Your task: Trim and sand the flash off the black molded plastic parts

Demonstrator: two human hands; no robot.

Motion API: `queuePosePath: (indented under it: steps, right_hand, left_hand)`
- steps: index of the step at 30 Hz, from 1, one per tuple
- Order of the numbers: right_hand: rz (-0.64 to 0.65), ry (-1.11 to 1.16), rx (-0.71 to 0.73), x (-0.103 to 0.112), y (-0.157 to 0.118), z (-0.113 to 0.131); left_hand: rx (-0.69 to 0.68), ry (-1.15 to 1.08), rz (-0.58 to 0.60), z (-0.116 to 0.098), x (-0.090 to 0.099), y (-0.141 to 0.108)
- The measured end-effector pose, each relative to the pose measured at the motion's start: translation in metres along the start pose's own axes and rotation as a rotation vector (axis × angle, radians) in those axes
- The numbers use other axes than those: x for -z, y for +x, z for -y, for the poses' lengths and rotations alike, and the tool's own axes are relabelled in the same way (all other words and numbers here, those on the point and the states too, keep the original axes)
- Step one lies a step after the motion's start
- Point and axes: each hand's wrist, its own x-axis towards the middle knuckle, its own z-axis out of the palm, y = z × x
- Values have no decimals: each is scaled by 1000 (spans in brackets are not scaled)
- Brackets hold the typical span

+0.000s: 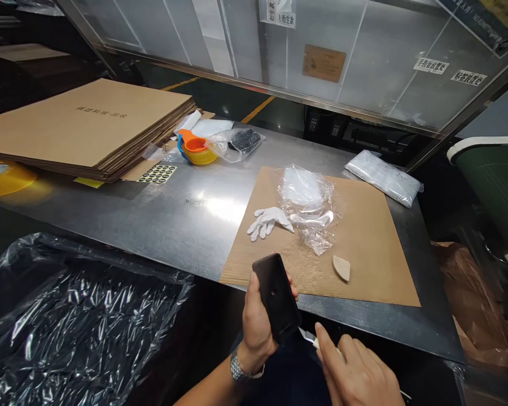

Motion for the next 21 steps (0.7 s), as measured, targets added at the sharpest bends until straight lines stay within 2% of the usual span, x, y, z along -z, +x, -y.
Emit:
queuePosePath:
  steps: [5,10,14,21]
  right_hand:
    - [-16,-41,-1,-1,0,-1]
    - [23,142,-1,3,3,-7]
    - [21,223,-38,5,4,-10]
    - [31,212,-36,5,9,-8]
  left_hand:
    - [52,57,-30,1,2,4]
    - [153,94,-34,-2,4,8]
    - [174,103,-30,-2,5,8]
    - [190,120,-15,-1,3,5]
